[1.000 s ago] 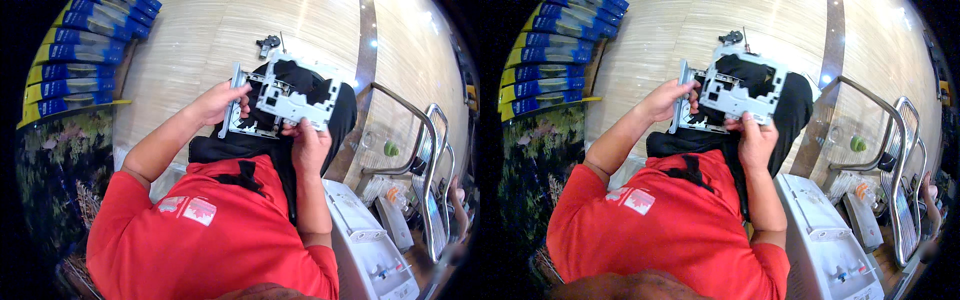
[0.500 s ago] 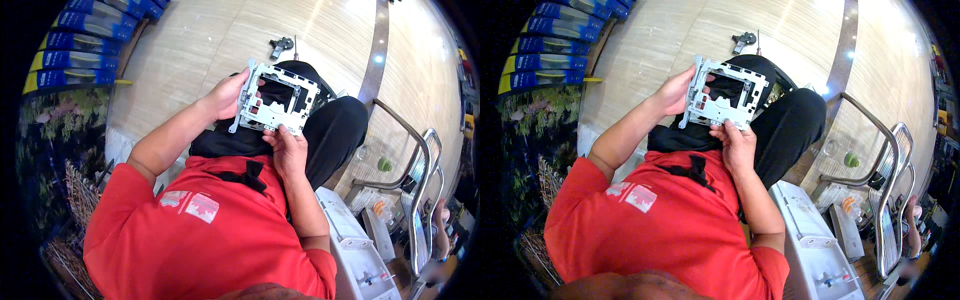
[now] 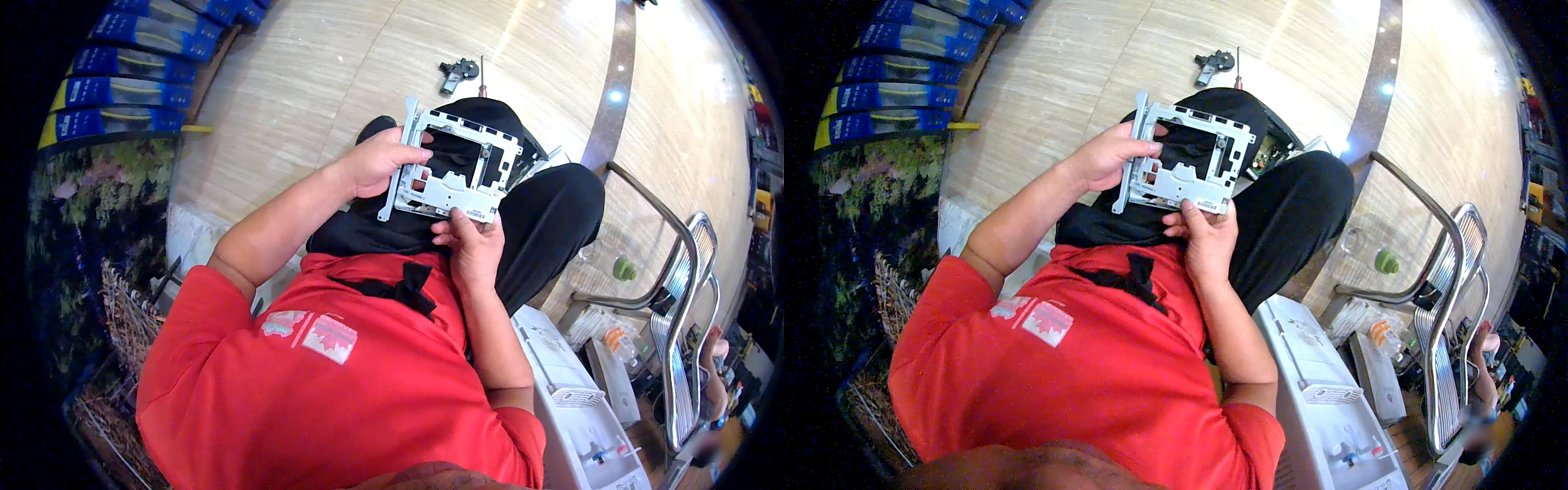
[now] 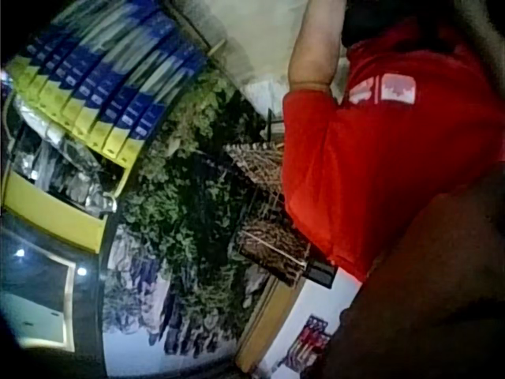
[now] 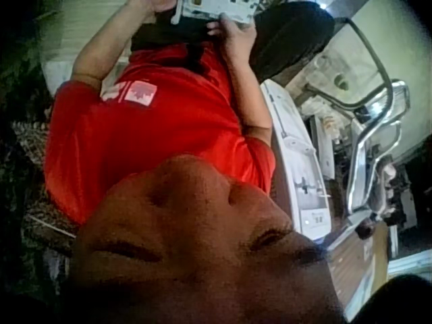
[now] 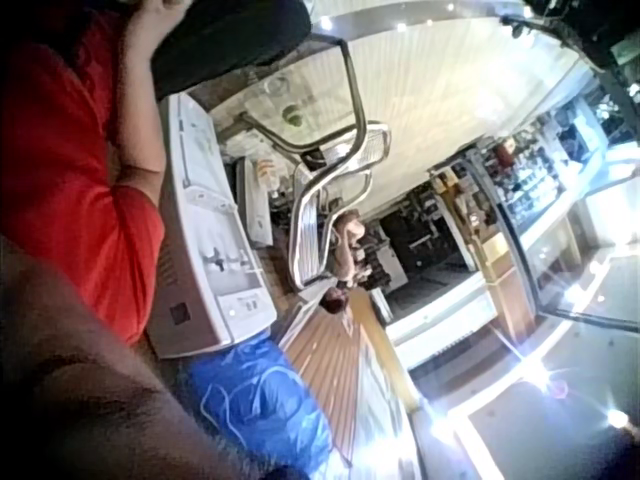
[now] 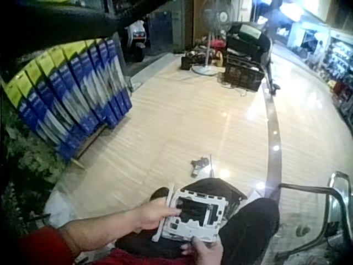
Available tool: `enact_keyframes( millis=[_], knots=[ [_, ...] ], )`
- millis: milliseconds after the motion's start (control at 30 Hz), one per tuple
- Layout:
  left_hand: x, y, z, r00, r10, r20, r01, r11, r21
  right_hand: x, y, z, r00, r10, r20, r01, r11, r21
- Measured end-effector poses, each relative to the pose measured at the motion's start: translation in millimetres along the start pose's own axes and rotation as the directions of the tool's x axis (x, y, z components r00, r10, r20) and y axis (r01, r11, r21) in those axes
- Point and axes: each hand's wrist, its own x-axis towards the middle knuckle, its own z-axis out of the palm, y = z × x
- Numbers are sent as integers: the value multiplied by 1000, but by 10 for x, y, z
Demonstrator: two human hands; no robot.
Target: The person assembles components of a metal bracket assembly by hand, fitting metal plates and a small plastic piece together while sitting on the floor.
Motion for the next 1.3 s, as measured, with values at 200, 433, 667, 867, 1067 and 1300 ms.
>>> enact_keyframes(
  millis=[200, 433, 667, 867, 1067, 1300],
  knots=[
    [-23, -37, 23, 999, 49, -4, -49, 998, 39, -20, -83, -21, 997, -40, -60, 37, 998, -41],
    [-10, -4, 20, 1000, 4, 15, -3, 997, -79, 61, -74, -267, 997, -80, -24, 77, 992, -101],
    [31, -112, -80, 996, 82, -46, -91, 964, -248, 68, -74, -307, 988, -155, 24, 150, 978, 145],
    [-48, -69, -38, 993, 115, -23, -117, 970, -212, 44, -127, -433, 994, -107, 26, 100, 979, 180],
    [-11, 80, 148, 987, 160, -3, -156, 960, -231, -9, -162, -431, 992, -68, 102, 32, 947, 321],
    [150, 186, 128, 995, 98, -11, -98, 976, -193, 105, -218, -427, 995, -93, -20, 95, 981, 169]
  ],
)
